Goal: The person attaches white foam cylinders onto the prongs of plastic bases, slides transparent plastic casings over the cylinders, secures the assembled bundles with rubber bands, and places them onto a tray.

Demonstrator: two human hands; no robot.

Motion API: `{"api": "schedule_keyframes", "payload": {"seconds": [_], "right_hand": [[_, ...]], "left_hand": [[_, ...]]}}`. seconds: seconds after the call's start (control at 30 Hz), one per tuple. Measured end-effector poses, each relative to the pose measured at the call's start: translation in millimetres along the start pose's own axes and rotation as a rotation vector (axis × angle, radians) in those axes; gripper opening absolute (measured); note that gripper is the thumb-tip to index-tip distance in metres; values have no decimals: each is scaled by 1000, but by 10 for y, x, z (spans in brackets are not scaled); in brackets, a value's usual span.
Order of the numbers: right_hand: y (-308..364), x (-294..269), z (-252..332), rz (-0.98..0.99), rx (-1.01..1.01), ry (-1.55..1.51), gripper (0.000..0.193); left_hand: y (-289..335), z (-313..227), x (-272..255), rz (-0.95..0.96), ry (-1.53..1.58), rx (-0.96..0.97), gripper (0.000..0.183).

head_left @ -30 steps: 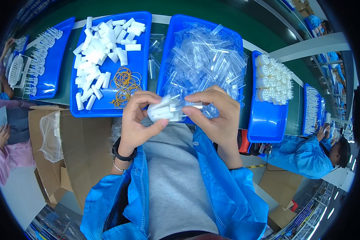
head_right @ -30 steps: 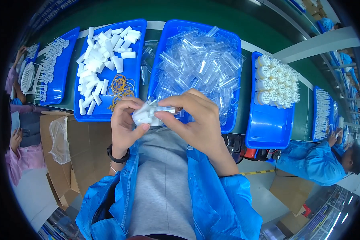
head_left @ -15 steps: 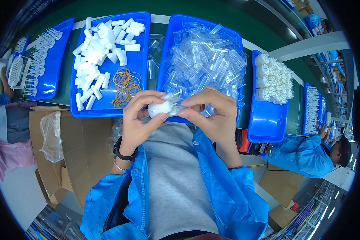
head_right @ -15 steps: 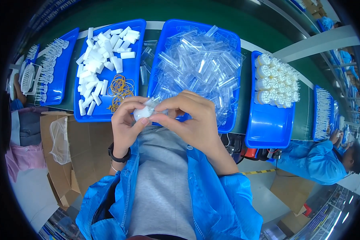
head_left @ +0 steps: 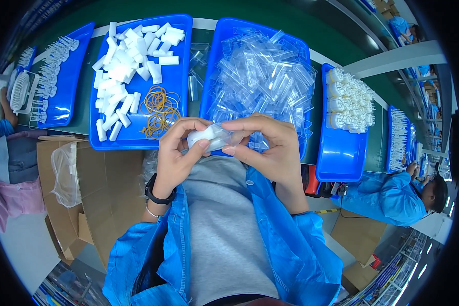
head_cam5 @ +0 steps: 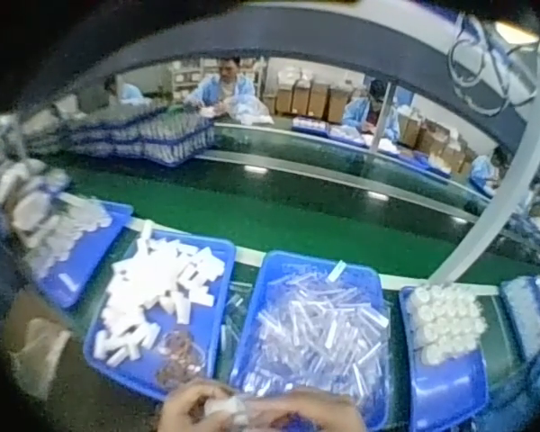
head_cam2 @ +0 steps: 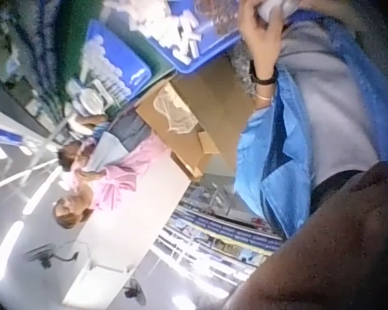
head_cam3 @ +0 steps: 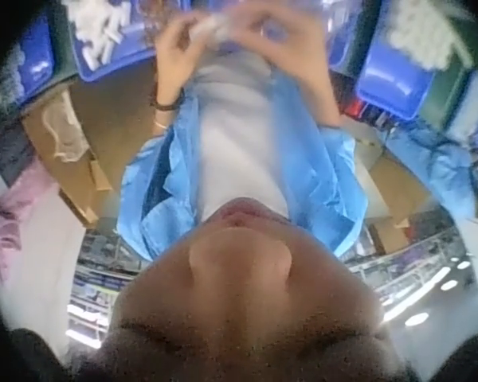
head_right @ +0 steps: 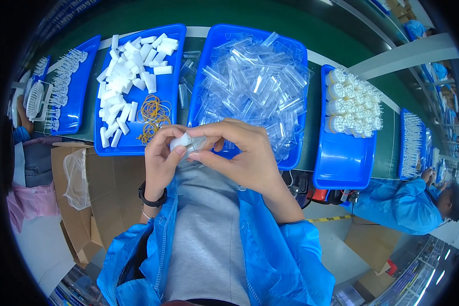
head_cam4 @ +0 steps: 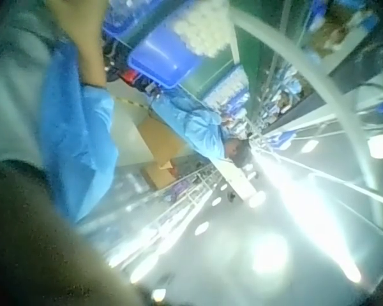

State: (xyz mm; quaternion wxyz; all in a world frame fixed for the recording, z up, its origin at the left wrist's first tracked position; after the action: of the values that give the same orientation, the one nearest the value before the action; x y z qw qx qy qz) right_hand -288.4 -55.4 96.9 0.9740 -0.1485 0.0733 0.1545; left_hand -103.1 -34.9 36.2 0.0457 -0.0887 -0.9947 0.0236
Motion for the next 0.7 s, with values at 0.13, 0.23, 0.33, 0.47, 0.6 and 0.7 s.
{"api": "schedule_keyframes", "payload": {"seconds": [0.13,0.23,0.33,0.47,0.6,0.7], "right_hand": [[-19,2,-24,-16,-81,128,33],[-43,7,-23,-105,-172,189,31],[-26,-4,-42,-77,-193,267,30],[-10,47,-30,-94,-149,237,28],[-25,66,-24,-83,-176,234,23],[11,17,-47,-24,-132,171,19]], "left_hand": [[16,14,0,-2,49,-20,19],[15,23,1,5,100,-43,19],[22,30,4,7,87,-49,18],[16,35,6,10,94,-67,18],[19,30,5,2,75,-53,18],[34,40,3,-4,151,-104,18]]}}
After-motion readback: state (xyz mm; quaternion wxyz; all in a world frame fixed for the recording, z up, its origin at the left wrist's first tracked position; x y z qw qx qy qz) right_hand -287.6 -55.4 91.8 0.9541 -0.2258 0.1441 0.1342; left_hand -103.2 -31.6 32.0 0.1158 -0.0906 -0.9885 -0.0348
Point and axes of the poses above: each hand's wrist, its own y-axis away from the middle knuckle, its own x-axis out of the palm, z = x × y, the point moved 1 cm from there along -y, towards the middle knuckle, and after that the axes turned 2 degrees about -x, right-handed, at the moved point
